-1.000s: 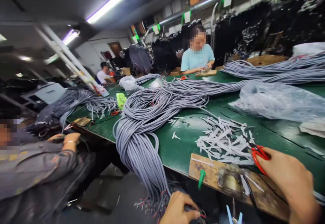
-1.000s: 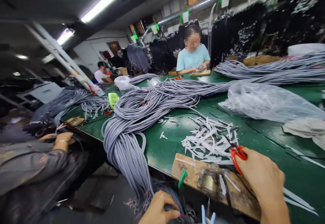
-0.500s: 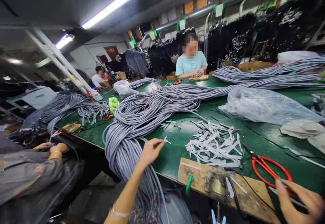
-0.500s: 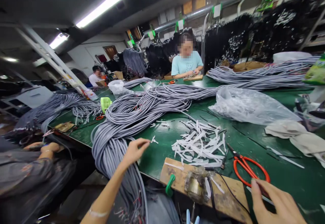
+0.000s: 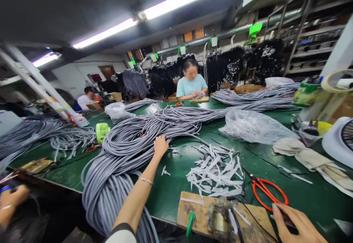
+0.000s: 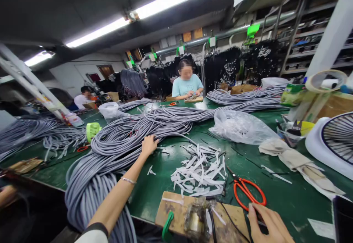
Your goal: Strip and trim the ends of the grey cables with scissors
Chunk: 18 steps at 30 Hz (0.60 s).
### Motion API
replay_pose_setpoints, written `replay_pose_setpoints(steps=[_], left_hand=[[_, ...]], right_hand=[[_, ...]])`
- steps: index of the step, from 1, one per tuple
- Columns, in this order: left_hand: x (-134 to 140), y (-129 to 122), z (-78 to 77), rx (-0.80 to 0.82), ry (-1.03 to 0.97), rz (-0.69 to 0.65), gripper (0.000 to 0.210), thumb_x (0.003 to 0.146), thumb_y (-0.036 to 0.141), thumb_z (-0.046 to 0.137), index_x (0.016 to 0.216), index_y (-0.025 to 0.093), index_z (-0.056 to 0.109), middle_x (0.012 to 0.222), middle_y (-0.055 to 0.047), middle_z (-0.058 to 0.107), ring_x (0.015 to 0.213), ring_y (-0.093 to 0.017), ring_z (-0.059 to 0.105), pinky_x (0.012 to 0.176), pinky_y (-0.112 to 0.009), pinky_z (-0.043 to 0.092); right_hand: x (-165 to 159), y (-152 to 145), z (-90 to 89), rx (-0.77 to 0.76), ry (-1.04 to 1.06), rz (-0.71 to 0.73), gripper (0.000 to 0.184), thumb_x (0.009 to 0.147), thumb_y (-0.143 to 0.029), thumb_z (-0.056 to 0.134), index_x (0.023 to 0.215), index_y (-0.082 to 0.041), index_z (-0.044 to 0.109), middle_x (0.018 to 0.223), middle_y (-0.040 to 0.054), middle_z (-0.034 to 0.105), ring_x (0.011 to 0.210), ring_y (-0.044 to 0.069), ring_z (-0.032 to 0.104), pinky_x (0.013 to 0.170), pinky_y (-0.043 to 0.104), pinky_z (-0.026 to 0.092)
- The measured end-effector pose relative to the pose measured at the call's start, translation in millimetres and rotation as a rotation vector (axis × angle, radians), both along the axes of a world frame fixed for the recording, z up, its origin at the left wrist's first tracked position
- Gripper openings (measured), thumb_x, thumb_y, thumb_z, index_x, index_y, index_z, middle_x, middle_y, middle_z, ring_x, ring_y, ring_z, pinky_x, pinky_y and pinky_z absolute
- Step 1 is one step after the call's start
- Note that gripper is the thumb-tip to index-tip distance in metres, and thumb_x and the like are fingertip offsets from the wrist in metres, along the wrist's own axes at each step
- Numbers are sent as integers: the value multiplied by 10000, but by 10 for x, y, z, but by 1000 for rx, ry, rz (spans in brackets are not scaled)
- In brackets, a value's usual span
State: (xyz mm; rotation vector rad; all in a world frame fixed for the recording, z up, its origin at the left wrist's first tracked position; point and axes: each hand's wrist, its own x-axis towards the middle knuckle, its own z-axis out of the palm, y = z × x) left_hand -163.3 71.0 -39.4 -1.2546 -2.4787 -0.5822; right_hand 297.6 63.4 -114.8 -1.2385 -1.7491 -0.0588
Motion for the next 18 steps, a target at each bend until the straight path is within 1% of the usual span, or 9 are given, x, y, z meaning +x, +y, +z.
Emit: replay_pose_setpoints(steps=[2, 5, 8, 9, 11, 14, 16, 18], left_hand=[[-38, 58, 39, 21, 14, 6, 298, 835, 293, 495, 1088, 138, 510, 1095, -84, 534, 944, -198, 543, 789, -407, 460], [-85, 57, 128, 80, 29, -14, 269, 837, 298, 490, 1046, 135, 535, 1058, -77, 560, 924, -185, 553, 794, -399, 455], [-126, -11, 310, 176, 52, -21, 246, 846, 289, 460, 971, 119, 585, 913, -82, 630, 848, -191, 590, 788, -361, 445], [-140, -43, 403, 215, 66, -18, 259, 849, 287, 443, 966, 113, 595, 864, -88, 645, 820, -199, 600, 778, -346, 441], [-163, -122, 637, 292, 107, -17, 294, 856, 282, 407, 1001, 107, 594, 820, -97, 655, 796, -212, 606, 764, -323, 433], [-138, -284, 1070, 383, 181, -48, 335, 868, 241, 351, 1116, 136, 551, 870, -87, 646, 838, -203, 590, 788, -305, 409], [-41, -400, 1364, 428, 234, -88, 364, 863, 228, 360, 1186, 156, 511, 858, -73, 629, 826, -196, 574, 786, -306, 400], [135, -485, 1617, 510, 364, -180, 365, 841, 206, 412, 1185, 165, 527, 771, -53, 599, 751, -180, 554, 736, -297, 401]], right_hand=[[0, -9, 53, -5, -57, 0, 374, 811, -470, 410, 776, -176, 638, 785, 50, 648, 638, 163, 602, 599, 263, 442], [10, -25, 133, 3, -84, -1, 378, 827, -470, 392, 770, -182, 630, 779, 30, 644, 620, 144, 603, 585, 245, 446], [10, -37, 170, 6, -72, -2, 369, 827, -465, 402, 760, -178, 624, 762, 28, 638, 604, 140, 599, 589, 243, 448], [8, -40, 172, 2, -70, 2, 365, 827, -461, 404, 763, -176, 622, 765, 30, 637, 612, 144, 600, 594, 247, 448], [1, -41, 166, -6, -64, 14, 347, 828, -446, 411, 771, -173, 618, 770, 33, 633, 623, 149, 599, 603, 252, 446], [-16, -36, 153, -19, -44, 35, 290, 825, -401, 438, 776, -174, 613, 764, 29, 625, 602, 138, 585, 603, 248, 443], [-27, -35, 153, -26, -25, 43, 248, 817, -366, 464, 773, -172, 612, 764, 28, 622, 605, 136, 577, 617, 249, 445], [-35, -41, 164, -25, -8, 57, 218, 812, -329, 479, 769, -163, 613, 759, 36, 622, 626, 142, 577, 639, 256, 449]])
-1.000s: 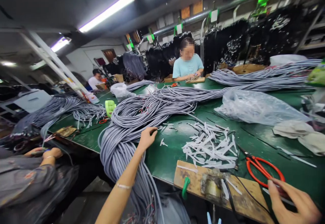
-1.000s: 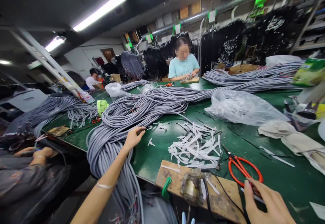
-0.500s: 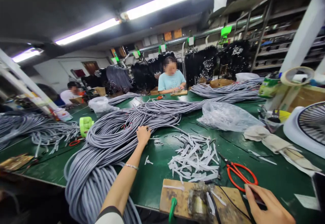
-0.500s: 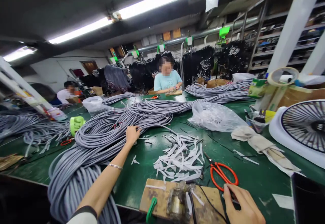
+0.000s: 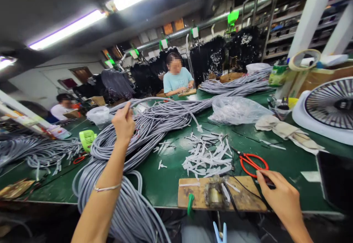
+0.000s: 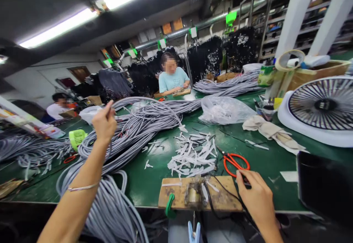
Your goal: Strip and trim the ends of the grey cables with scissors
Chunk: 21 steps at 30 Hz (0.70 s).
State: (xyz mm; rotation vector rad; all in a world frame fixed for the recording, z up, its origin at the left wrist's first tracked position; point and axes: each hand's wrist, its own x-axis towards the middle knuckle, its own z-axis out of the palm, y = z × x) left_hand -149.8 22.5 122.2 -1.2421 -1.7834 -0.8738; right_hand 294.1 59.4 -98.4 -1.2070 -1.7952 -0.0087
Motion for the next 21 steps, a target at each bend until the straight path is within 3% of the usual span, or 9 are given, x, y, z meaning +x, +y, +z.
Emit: replay_pose_setpoints(steps=[3, 6, 10, 11, 15, 17, 21], left_hand=[[396, -17, 235, -3, 141, -156, 351, 841, 222, 448, 1181, 209, 535, 697, -14, 529, 651, -133, 500, 659, -261, 389], [909, 94, 251, -26, 182, -346, 341, 842, 196, 454, 1172, 216, 541, 682, -1, 495, 618, -106, 470, 633, -237, 385], [1681, 295, -4, -167, 210, -668, 335, 852, 171, 434, 1172, 189, 532, 773, -23, 537, 661, -99, 491, 620, -216, 401], [1870, 328, -95, -233, 212, -748, 337, 856, 159, 422, 1173, 196, 528, 812, -28, 549, 685, -98, 501, 629, -211, 406], [2444, 356, -510, -399, 186, -989, 347, 874, 153, 371, 1189, 204, 509, 855, -25, 574, 693, -80, 524, 608, -173, 403], [2528, 347, -724, -430, 163, -951, 325, 876, 252, 392, 1169, 237, 534, 760, -9, 584, 605, -83, 519, 550, -178, 389], [2258, 412, -1088, -449, -139, -629, 300, 838, 369, 449, 1050, 259, 631, 696, -31, 641, 592, -120, 568, 566, -208, 401]], right_hand=[[-12, -20, 46, 13, 10, 45, 179, 808, -269, 492, 788, -144, 619, 762, 54, 629, 694, 160, 577, 696, 277, 450], [-72, -22, 152, -29, -85, 172, 170, 809, -263, 501, 815, -161, 637, 793, 51, 652, 766, 179, 571, 756, 313, 431], [-294, 109, 360, -254, -328, 409, 161, 813, -245, 501, 822, -204, 656, 802, 19, 663, 788, 148, 570, 771, 256, 413], [-361, 168, 406, -341, -426, 398, 164, 816, -237, 492, 836, -214, 653, 829, 11, 659, 801, 135, 570, 751, 226, 409], [-554, 400, 511, -433, -520, 282, 155, 777, -205, 487, 783, -162, 636, 745, 61, 649, 696, 166, 582, 606, 233, 383], [-583, 457, 525, -460, -566, 251, 125, 736, -181, 500, 757, -142, 617, 707, 82, 638, 658, 184, 580, 563, 240, 358], [-556, 448, 546, -463, -625, 240, 158, 701, -79, 460, 792, -111, 585, 721, 131, 625, 695, 219, 577, 590, 265, 352]])
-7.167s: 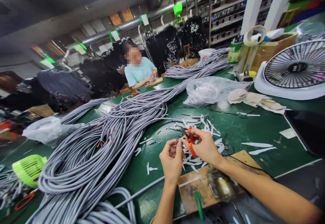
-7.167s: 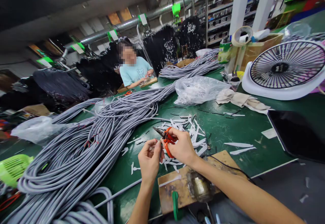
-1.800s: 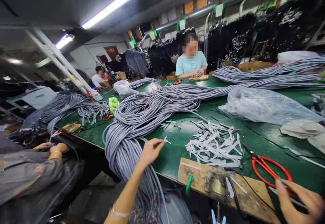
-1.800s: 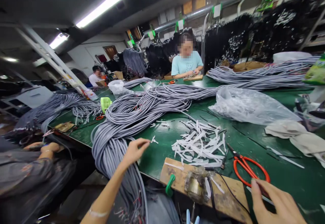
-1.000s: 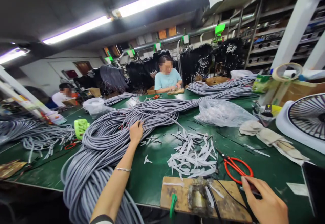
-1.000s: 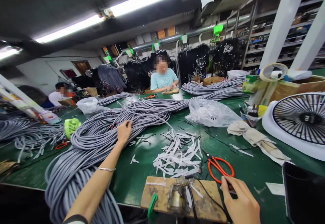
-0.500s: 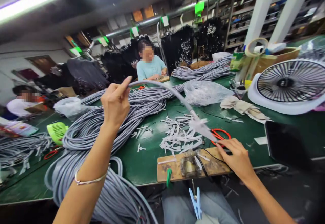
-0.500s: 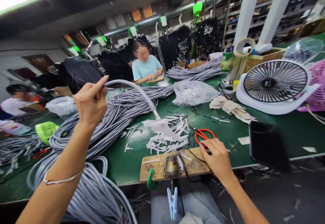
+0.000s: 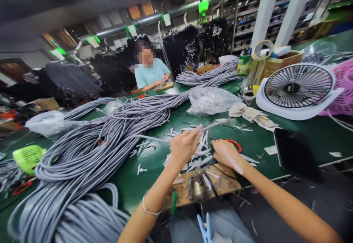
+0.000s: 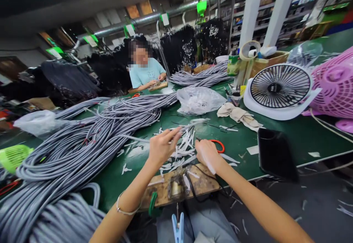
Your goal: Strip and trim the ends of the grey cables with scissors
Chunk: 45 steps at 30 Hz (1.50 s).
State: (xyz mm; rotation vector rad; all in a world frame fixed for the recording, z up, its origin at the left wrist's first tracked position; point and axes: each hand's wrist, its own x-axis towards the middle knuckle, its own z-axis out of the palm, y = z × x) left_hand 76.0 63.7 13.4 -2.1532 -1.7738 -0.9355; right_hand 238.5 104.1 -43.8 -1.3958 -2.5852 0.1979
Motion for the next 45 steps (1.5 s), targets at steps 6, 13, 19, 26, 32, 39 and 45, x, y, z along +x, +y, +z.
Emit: replay_pose_setpoints(steps=[6, 13, 19, 26, 32, 39, 45], left_hand=[[-543, 131, -301, -130, -318, 164, 315, 833, 343, 436, 962, 182, 675, 883, -59, 701, 743, -174, 639, 652, -249, 473], [-587, -7, -292, -155, -456, 46, 322, 816, 325, 470, 1037, 165, 641, 905, -64, 696, 706, -173, 637, 632, -256, 486], [-521, -22, -130, -337, -362, -147, 304, 830, 291, 458, 1053, 189, 637, 782, -53, 694, 624, -150, 600, 609, -244, 464], [-167, 145, -176, -288, -472, -207, 247, 810, 282, 492, 911, 181, 694, 681, -52, 634, 593, -134, 539, 499, -210, 399], [-235, -33, -305, -228, -679, -5, 249, 787, 310, 526, 921, 175, 686, 681, -46, 653, 568, -140, 550, 511, -226, 418], [-198, -130, -237, -159, -511, -52, 205, 794, 268, 518, 905, 215, 682, 548, -9, 554, 465, -119, 452, 471, -243, 357], [-150, -183, -231, -157, -448, -125, 226, 803, 217, 494, 960, 229, 656, 596, -19, 538, 492, -119, 451, 469, -251, 351]], right_hand=[[14, 32, -14, 48, 94, 78, 191, 698, 5, 414, 762, -112, 550, 795, 129, 591, 769, 204, 546, 678, 278, 369], [-224, 262, 322, -26, 595, 9, 185, 847, -290, 405, 857, -151, 529, 663, 1, 517, 595, 118, 481, 553, 216, 376], [-510, 255, 516, -224, 995, 118, 247, 781, -332, 482, 643, -139, 551, 537, -31, 469, 518, 89, 441, 503, 192, 343], [-432, 270, 334, -366, 1303, -29, 176, 745, -305, 505, 678, -143, 522, 536, -30, 476, 473, 82, 433, 463, 184, 354], [-253, 379, 346, -233, 1142, -130, 286, 718, -383, 580, 878, -146, 583, 627, -16, 507, 487, 78, 405, 450, 182, 336], [-420, 136, 319, -373, 1063, 71, 329, 792, -380, 492, 590, -125, 544, 530, -26, 409, 468, 60, 347, 419, 177, 282], [-380, 134, 369, -551, 1114, 66, 304, 696, -409, 606, 798, -123, 612, 521, -32, 463, 420, 53, 332, 372, 176, 235]])
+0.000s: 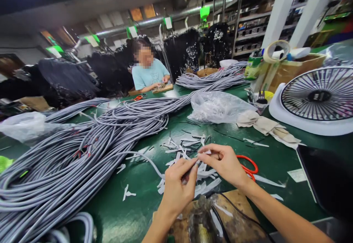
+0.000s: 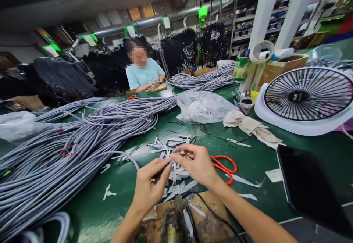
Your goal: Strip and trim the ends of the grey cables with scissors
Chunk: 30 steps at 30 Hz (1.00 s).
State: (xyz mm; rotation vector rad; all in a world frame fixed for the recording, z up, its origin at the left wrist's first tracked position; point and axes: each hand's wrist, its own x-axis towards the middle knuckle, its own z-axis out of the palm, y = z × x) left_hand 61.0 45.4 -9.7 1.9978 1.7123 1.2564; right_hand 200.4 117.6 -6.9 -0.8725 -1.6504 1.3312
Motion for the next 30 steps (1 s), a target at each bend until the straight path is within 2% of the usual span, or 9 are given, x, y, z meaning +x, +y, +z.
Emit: replay_pose_setpoints(steps=[2, 6, 10, 12, 14, 17, 20, 23, 30], left_hand=[[14, -10, -22, 0, 14, -3, 231, 806, 214, 487, 965, 235, 653, 607, -28, 544, 501, -126, 455, 469, -259, 350], [50, -17, -63, -3, -12, 20, 228, 814, 223, 472, 954, 226, 652, 607, -38, 556, 504, -136, 458, 473, -273, 346], [75, -10, -65, -12, -77, 20, 217, 816, 224, 470, 902, 204, 668, 623, -39, 575, 528, -137, 482, 488, -267, 358], [66, -6, -54, -13, -98, 48, 210, 810, 234, 486, 907, 204, 670, 604, -31, 564, 507, -132, 468, 475, -261, 354], [36, -5, -37, -10, -109, 100, 218, 805, 248, 498, 945, 219, 662, 588, -20, 547, 486, -127, 449, 461, -255, 346], [-24, -6, -9, 20, -131, 188, 231, 804, 261, 503, 981, 237, 650, 615, -17, 552, 481, -123, 434, 452, -250, 339], [-56, -8, 10, 44, -154, 216, 231, 801, 259, 509, 983, 234, 650, 624, -16, 546, 476, -119, 424, 449, -246, 340], [-42, -11, 16, 42, -171, 206, 230, 796, 248, 516, 983, 229, 648, 607, -7, 529, 473, -115, 419, 443, -238, 335], [7, -24, 2, 34, -159, 183, 215, 786, 227, 532, 955, 188, 659, 591, 4, 509, 503, -100, 426, 467, -208, 330]], right_hand=[[-16, -16, -18, -57, 10, 29, 306, 687, -426, 605, 724, -123, 598, 481, -36, 462, 393, 49, 320, 360, 177, 219], [-86, -53, -93, -137, 63, 59, 305, 679, -427, 613, 713, -128, 565, 499, -23, 517, 395, 55, 377, 365, 170, 258], [-144, -73, -132, -128, 93, 84, 282, 690, -410, 613, 697, -135, 550, 520, -32, 496, 438, 67, 443, 403, 168, 328], [-136, -72, -117, -68, 81, 18, 277, 733, -415, 568, 729, -139, 547, 539, -27, 493, 457, 75, 455, 418, 173, 345], [-95, -66, -84, 48, 41, -112, 270, 773, -411, 522, 833, -149, 538, 568, -26, 492, 465, 78, 447, 423, 176, 339], [-17, -66, -38, 258, -138, -257, 321, 778, -397, 530, 1015, -184, 492, 618, -32, 513, 479, 86, 447, 448, 184, 332], [4, -99, -42, 417, -339, -201, 201, 822, -361, 476, 928, -211, 560, 669, -12, 583, 567, 116, 519, 536, 202, 362], [-34, -151, -84, 511, -384, -150, 241, 863, -301, 412, 760, -197, 604, 725, 17, 633, 644, 138, 555, 614, 218, 372], [-68, -202, -123, 514, -350, -123, 264, 868, -291, 417, 733, -170, 609, 646, 22, 609, 573, 121, 505, 578, 215, 342]])
